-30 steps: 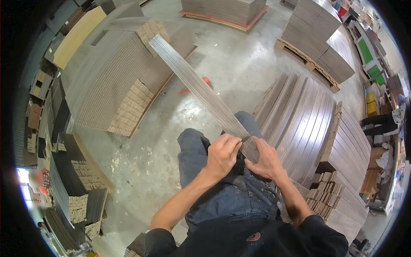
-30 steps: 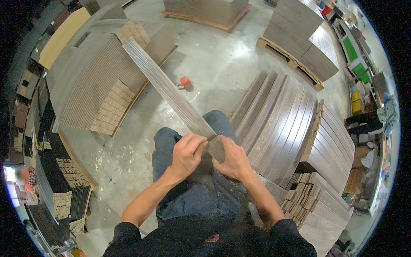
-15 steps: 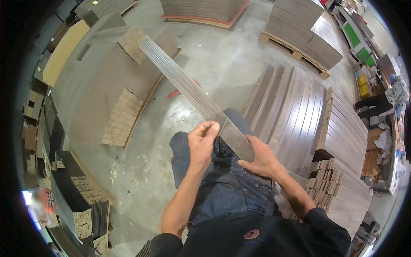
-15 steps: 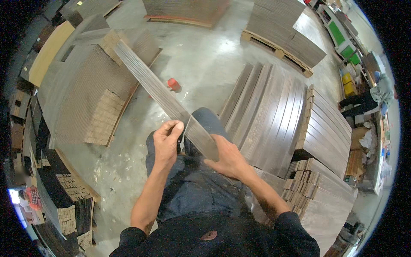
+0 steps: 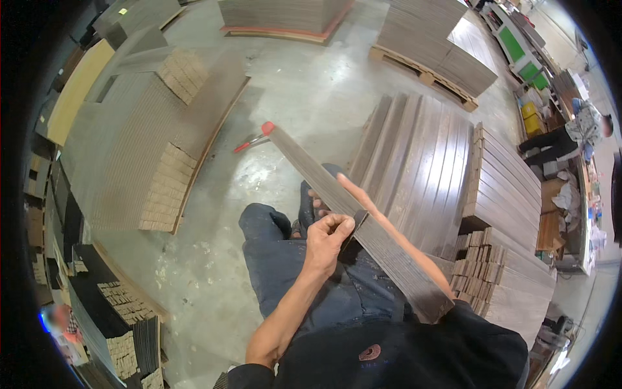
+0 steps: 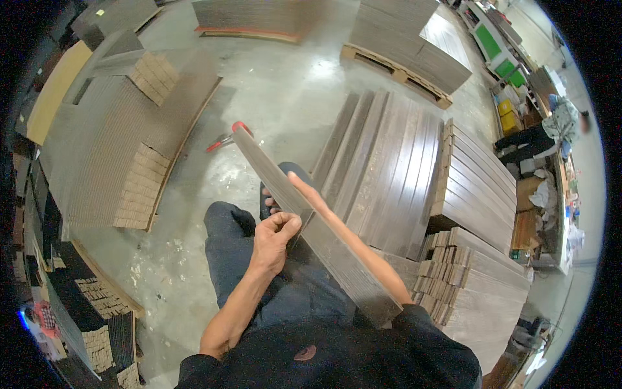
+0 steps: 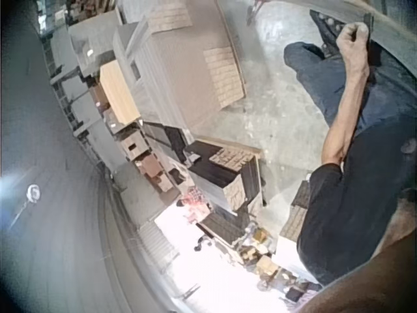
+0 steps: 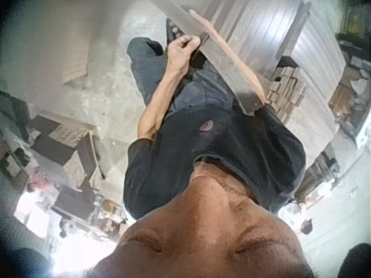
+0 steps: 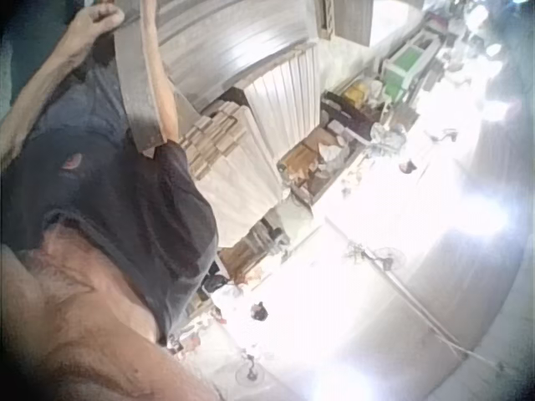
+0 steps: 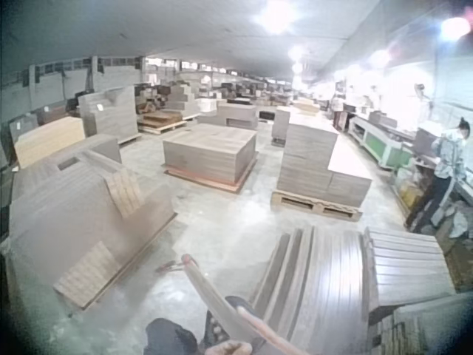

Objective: The recorder uses a handheld blade to scrape and smooth the edges of long wooden or composite boards in a workshop environment.

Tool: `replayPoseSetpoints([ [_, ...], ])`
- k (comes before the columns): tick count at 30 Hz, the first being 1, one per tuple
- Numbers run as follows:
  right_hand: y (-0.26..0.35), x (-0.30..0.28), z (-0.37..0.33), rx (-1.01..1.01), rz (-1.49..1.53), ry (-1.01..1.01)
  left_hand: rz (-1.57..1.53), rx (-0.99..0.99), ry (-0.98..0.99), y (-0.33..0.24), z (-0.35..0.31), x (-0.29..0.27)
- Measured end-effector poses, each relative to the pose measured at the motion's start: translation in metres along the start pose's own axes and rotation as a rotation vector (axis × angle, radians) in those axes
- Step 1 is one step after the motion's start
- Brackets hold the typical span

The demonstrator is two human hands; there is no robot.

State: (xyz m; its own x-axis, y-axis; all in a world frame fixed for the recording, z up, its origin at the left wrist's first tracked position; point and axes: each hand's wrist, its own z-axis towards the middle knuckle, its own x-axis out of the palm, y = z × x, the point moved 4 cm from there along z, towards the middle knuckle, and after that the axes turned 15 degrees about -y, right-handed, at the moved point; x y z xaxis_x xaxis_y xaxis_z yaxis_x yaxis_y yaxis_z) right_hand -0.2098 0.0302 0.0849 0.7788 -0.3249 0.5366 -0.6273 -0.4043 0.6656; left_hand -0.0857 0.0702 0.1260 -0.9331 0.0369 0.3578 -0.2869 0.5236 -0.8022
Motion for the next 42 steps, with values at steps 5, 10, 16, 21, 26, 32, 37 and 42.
replayPoseSetpoints([
  [5,-0.012,-0.010,0.006,0.102,0.155,0.064,0.087,-0.050,0.063,0.003,-0.001,-0.001],
  [10,-0.007,-0.008,0.017,0.046,0.093,-0.004,0.210,0.064,0.067,-0.020,-0.004,0.004],
  [16,0.003,-0.015,0.026,0.060,0.026,-0.088,0.523,0.223,0.086,-0.028,-0.005,-0.005],
  [21,0.017,-0.010,0.030,0.048,0.133,-0.057,0.605,0.458,0.013,-0.036,-0.020,0.003],
  [26,0.029,-0.007,0.037,0.013,0.166,-0.088,0.414,0.398,-0.044,-0.029,-0.026,0.009],
  [32,0.027,-0.011,0.042,0.011,0.203,-0.081,0.252,0.426,-0.099,-0.025,-0.025,0.009],
  [37,0.019,-0.017,0.048,0.013,0.198,-0.074,0.275,0.443,-0.120,-0.031,-0.016,0.010],
  [42,0.017,-0.016,0.055,0.065,0.285,-0.059,0.429,0.806,-0.036,-0.041,-0.037,0.026],
])
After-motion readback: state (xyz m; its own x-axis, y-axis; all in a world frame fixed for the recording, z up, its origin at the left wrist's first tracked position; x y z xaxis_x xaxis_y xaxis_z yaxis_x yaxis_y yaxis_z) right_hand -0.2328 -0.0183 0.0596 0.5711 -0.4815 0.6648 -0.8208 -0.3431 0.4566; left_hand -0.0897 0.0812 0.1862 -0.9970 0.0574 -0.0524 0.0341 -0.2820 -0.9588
